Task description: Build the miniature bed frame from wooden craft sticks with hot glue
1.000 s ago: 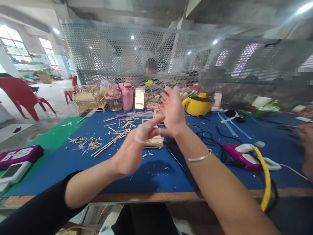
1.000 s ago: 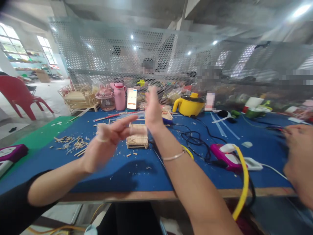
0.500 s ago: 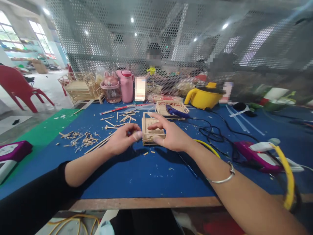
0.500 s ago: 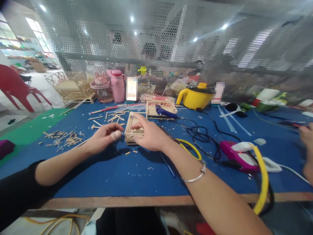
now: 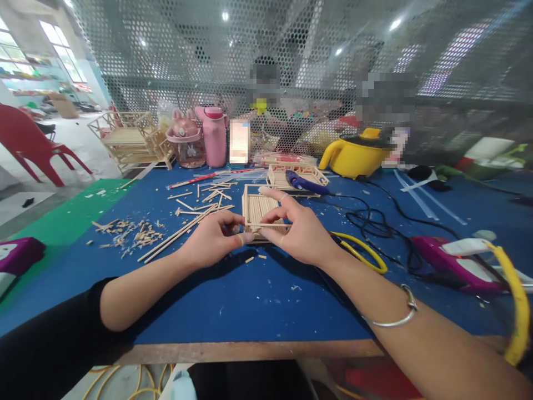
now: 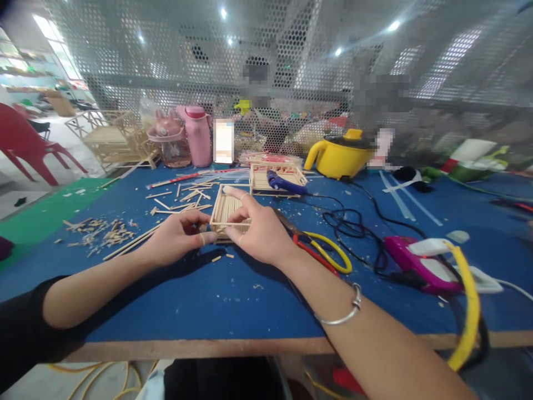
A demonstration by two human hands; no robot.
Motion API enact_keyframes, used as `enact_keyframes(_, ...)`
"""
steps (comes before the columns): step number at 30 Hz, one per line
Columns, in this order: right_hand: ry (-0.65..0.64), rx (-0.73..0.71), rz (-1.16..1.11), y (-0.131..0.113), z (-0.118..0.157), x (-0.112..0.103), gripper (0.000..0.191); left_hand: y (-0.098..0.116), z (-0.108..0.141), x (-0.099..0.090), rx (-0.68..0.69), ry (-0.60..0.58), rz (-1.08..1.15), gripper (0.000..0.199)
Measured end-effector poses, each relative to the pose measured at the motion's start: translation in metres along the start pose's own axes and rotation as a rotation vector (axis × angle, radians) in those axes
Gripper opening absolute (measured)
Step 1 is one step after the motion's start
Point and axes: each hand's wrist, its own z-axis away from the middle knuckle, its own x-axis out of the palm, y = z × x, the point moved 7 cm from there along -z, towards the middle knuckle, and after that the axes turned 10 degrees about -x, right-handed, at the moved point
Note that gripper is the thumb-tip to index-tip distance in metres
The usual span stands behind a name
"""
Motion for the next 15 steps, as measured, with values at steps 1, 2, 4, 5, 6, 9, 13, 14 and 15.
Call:
enact_keyframes(1, -0.004, 0.001, -0.005, -0.0004, 0.0000, 0.0009, 0.069, -0.0009, -0.0007, 0.0009, -0.004, -0.006, 0.016, 0.029)
enact_keyframes(2, -0.009, 0.000, -0.009, -0.0010, 0.0000, 0.0018, 0.069, -0.0017, -0.0014, 0.0015, -0.007, -0.009, 0.029, 0.029)
enact_keyframes(4, -0.011, -0.012, -0.008, -0.0029, -0.0002, 0.0028, 0.068, -0.0024, -0.0022, 0.0023, -0.004, -0.013, 0.039, 0.027)
enact_keyframes(5, -0.009, -0.017, -0.007, -0.0037, -0.0002, 0.0031, 0.067, -0.0024, -0.0023, 0.0028, -0.001, -0.018, 0.043, 0.026)
enact_keyframes(6, -0.008, -0.020, -0.005, -0.0044, -0.0003, 0.0033, 0.066, -0.0021, -0.0021, 0.0033, 0.005, -0.025, 0.050, 0.025)
enact_keyframes(9, -0.010, -0.021, -0.003, -0.0052, -0.0001, 0.0040, 0.066, -0.0011, -0.0010, 0.0047, 0.011, -0.045, 0.077, 0.023)
enact_keyframes(13, -0.021, -0.019, 0.002, -0.0047, 0.0004, 0.0050, 0.067, -0.0008, 0.0003, 0.0055, -0.004, -0.043, 0.096, 0.020)
enact_keyframes(14, -0.024, -0.018, 0.004, -0.0045, 0.0004, 0.0052, 0.066, -0.0008, 0.0004, 0.0058, -0.007, -0.044, 0.097, 0.020)
enact_keyframes(15, -0.024, -0.018, 0.007, -0.0044, 0.0004, 0.0051, 0.066, -0.0009, 0.0005, 0.0061, -0.010, -0.046, 0.098, 0.021)
